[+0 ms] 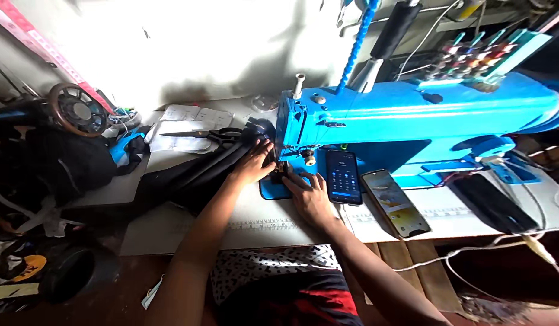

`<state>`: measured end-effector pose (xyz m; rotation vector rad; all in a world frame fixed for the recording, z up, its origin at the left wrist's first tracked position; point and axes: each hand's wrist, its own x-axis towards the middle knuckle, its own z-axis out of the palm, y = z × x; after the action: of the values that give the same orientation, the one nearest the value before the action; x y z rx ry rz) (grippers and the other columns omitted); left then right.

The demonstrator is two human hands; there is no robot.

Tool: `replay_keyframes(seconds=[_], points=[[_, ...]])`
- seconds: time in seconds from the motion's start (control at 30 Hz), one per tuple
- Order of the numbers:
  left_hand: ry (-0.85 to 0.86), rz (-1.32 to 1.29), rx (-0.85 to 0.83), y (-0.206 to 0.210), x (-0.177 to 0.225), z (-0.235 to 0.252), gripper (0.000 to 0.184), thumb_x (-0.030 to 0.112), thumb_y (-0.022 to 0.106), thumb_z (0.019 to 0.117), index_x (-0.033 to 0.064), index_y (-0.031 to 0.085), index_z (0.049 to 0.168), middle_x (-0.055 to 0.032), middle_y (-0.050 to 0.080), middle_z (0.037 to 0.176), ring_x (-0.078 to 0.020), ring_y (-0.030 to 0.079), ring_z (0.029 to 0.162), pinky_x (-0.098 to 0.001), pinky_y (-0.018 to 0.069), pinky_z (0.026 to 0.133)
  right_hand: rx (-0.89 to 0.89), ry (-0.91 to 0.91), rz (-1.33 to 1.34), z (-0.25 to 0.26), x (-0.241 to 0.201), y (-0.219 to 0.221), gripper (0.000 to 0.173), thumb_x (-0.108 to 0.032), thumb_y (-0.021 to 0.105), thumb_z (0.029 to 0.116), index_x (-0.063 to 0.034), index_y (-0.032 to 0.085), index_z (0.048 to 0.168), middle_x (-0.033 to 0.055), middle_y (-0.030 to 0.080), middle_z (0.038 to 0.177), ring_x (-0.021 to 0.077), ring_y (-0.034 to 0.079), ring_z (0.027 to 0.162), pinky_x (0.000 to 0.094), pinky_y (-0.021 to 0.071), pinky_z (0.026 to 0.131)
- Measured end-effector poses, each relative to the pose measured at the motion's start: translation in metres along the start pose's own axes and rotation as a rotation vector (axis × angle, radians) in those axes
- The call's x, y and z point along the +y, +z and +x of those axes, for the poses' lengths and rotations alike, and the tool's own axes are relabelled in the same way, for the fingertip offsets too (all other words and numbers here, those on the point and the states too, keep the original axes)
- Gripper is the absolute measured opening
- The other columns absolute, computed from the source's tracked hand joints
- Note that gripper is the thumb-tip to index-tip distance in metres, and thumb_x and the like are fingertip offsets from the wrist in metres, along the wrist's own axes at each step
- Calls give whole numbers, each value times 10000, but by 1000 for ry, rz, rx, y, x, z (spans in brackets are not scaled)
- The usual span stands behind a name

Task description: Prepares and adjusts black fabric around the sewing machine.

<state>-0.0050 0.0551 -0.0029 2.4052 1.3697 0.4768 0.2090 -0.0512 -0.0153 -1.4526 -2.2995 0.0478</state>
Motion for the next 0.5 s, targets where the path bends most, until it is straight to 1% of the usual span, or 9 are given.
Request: replay_keyframes(seconds=[0.07, 0.23, 0.33, 0.5], points=[[12, -4, 14, 0, -3, 4, 646, 368, 519, 1052, 9, 371, 1569, -151, 352, 1646, -280, 195, 1579, -409, 124, 1294, 27, -7, 3, 0, 1, 2, 451, -30, 497, 965, -188, 704, 1333, 70, 660, 1396, 437, 555, 1326, 699, 325, 1109], [22, 11, 13, -2, -8, 12, 644, 349, 517, 1051, -11, 368, 1564, -172, 362, 1636, -278, 215, 1574, -402, 109, 1294, 32, 3, 13, -1, 0, 1, 438, -40, 475, 984, -170, 702, 1335, 64, 659, 1398, 429, 564, 1319, 681, 344, 1107], [34, 17, 29, -2, -12, 17, 633, 340, 525, 1050, -25, 387, 1548, -179, 386, 1621, -261, 247, 1565, -393, 108, 1294, 28, 4, 12, 0, -1, 0, 437, -38, 474, 986, -166, 699, 1338, 59, 657, 1402, 416, 557, 1329, 662, 358, 1107], [-8, -3, 21, -3, -16, 28, 623, 303, 514, 1057, -20, 354, 1565, -176, 364, 1634, -272, 220, 1572, -394, 102, 1295, 57, 5, 25, -1, 0, 2, 429, -56, 471, 993, -165, 699, 1339, 55, 664, 1392, 413, 570, 1315, 646, 380, 1098]])
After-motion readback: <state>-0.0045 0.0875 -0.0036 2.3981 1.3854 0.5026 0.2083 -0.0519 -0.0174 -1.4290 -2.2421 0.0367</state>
